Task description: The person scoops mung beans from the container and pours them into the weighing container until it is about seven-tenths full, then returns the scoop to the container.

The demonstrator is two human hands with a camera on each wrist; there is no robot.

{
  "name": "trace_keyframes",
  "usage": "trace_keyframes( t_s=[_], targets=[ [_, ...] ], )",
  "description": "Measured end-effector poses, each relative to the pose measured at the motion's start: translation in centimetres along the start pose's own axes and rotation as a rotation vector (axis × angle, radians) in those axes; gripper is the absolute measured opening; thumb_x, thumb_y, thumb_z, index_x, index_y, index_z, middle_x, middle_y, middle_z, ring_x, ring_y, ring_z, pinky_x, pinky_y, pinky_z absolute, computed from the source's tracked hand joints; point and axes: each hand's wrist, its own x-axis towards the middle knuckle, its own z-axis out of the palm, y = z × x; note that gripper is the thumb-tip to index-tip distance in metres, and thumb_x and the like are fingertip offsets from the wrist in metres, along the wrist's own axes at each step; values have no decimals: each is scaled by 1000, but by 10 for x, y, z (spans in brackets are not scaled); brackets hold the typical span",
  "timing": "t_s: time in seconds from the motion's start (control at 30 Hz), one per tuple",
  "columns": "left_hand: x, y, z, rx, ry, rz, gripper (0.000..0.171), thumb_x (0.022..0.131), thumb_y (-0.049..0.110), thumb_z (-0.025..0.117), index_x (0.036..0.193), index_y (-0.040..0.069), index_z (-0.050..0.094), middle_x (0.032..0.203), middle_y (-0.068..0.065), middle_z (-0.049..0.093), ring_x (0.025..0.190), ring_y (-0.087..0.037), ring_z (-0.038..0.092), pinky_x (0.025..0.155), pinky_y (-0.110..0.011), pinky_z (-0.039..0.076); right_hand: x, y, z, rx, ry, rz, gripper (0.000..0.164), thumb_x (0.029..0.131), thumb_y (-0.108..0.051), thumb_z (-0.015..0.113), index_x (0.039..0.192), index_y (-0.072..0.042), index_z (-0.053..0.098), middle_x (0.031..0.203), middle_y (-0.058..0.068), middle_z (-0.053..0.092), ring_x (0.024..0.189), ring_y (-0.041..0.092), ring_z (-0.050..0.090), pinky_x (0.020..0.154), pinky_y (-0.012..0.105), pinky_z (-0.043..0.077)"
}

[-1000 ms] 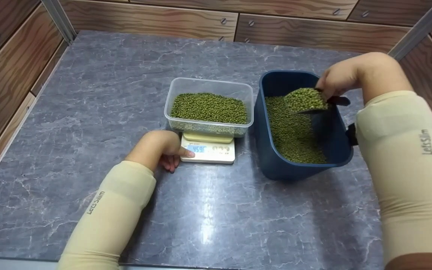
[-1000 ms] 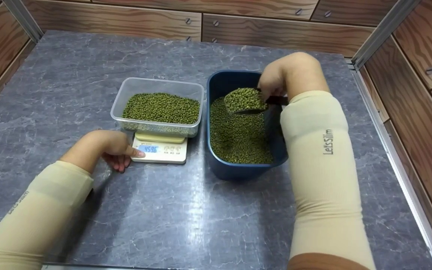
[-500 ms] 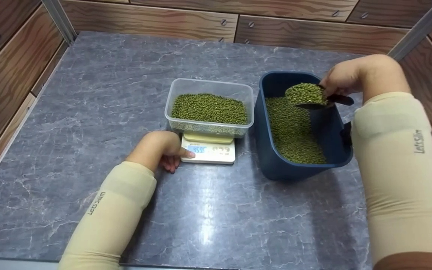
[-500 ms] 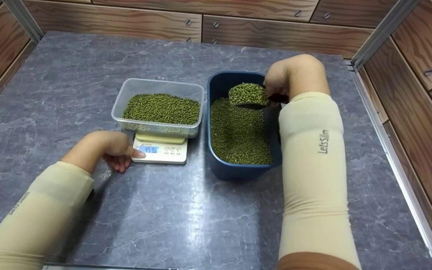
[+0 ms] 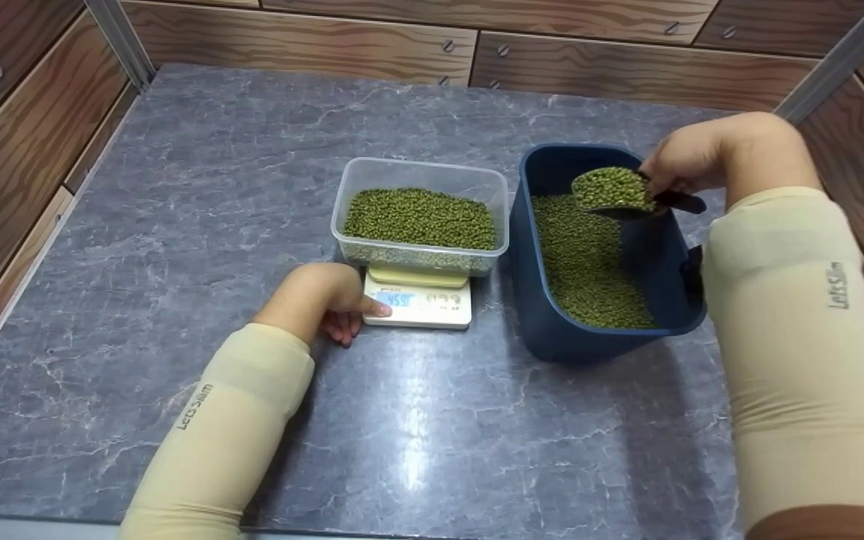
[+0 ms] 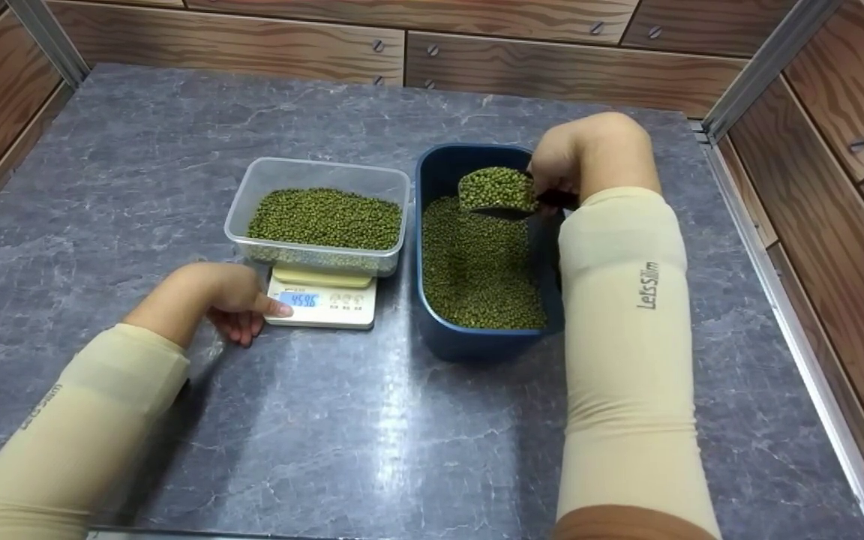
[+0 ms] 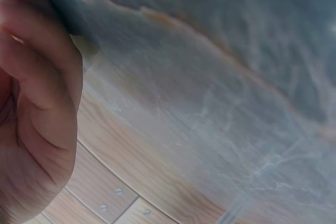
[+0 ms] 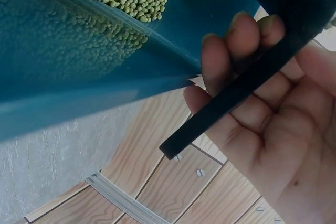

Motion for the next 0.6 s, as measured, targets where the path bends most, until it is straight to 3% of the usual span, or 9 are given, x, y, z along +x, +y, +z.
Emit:
trace_keyframes(
  t_s=[0.37, 0.6],
  targets=[
    [2, -1, 0, -25, -1, -5, 51, 83, 53, 56, 69, 4, 61, 59, -4, 62, 49, -11, 57, 53, -23, 51, -5, -10, -1, -51, 19, 17, 22, 93, -2, 39, 74, -10, 47, 74, 0, 54, 66, 13, 51, 67, 27, 45],
    [1, 0, 1, -37, 5, -7, 50, 82, 52, 57, 68, 4, 61, 58, -4, 61, 48, -11, 57, 52, -23, 50, 2, -37, 2, -54, 46, -2, 18, 91, -1, 41, 77, -8, 48, 75, 0, 55, 74, 13, 59, 75, 26, 48]
  ],
)
